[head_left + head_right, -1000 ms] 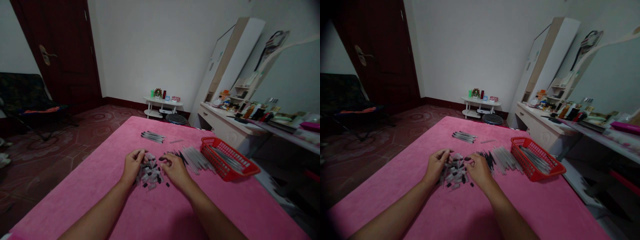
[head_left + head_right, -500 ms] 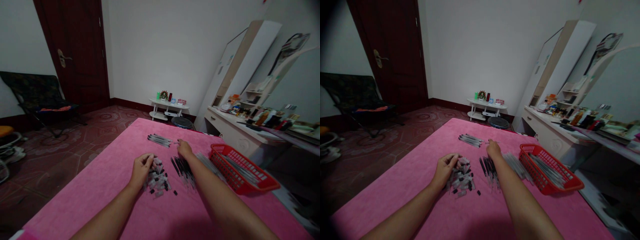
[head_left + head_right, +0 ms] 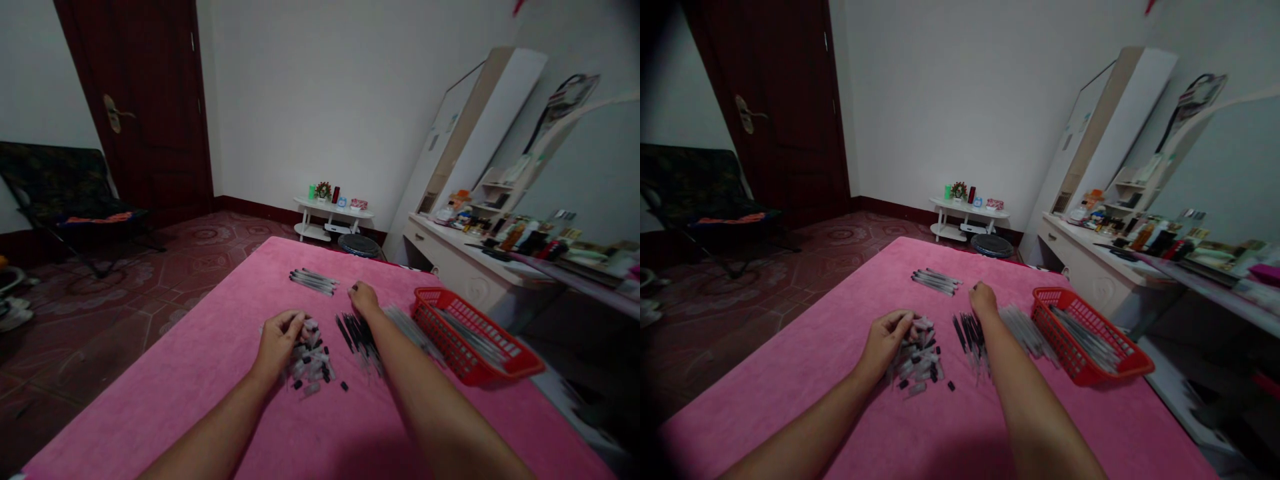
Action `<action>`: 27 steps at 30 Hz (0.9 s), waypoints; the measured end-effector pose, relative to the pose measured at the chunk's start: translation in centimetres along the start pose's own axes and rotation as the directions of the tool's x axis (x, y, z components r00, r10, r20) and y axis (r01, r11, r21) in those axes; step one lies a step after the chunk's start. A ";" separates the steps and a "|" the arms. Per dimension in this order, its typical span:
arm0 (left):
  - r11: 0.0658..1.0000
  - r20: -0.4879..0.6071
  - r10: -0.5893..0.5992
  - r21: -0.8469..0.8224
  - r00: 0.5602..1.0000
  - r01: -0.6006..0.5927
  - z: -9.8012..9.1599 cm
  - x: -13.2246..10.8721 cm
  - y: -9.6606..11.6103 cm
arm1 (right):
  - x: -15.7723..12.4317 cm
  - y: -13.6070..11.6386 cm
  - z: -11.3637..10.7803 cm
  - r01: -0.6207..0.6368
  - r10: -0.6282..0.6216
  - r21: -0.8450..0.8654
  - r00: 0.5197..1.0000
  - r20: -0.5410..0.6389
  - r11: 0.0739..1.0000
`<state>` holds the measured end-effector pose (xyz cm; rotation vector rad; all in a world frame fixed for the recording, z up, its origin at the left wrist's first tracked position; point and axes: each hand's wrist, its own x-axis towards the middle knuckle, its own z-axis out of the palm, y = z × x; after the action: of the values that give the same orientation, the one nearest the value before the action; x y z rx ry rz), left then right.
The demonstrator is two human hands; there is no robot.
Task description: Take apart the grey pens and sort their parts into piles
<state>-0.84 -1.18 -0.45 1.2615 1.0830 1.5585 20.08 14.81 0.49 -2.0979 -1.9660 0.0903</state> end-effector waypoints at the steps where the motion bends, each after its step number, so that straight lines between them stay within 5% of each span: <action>1: 1.000 -0.001 0.001 0.001 1.000 -0.001 0.0 0.0 0.1 | -0.5 0.3 -0.4 -0.004 0.004 0.007 1.000 -0.025 1.000; 7: 1.000 -0.008 0.001 0.003 1.000 -0.001 0.1 -0.1 0.0 | -5.2 4.2 -4.7 0.006 -0.008 -0.012 0.983 -0.181 1.000; 10: 1.000 -0.003 0.005 0.001 1.000 -0.005 0.2 0.0 -0.2 | -8.0 6.9 -7.2 -0.012 -0.048 -0.217 0.962 -0.270 0.976; 15: 1.000 0.011 0.018 0.022 1.000 -0.018 0.1 -0.1 -0.3 | -11.6 9.3 -9.6 -0.007 -0.047 -0.498 0.994 -0.094 0.867; 21: 1.000 0.015 0.012 0.024 1.000 -0.012 0.0 -0.1 -0.4 | -12.9 7.9 -9.9 0.050 -0.064 -0.584 0.998 -0.003 0.810; 27: 1.000 0.010 0.007 0.018 1.000 -0.007 0.0 0.0 -0.5 | -10.2 3.8 -7.1 0.287 -0.288 -0.238 0.957 0.028 0.928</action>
<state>-0.82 -1.05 -0.98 1.2857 1.0897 1.5492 24.57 3.51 5.12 -1.9094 -2.3588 -0.2229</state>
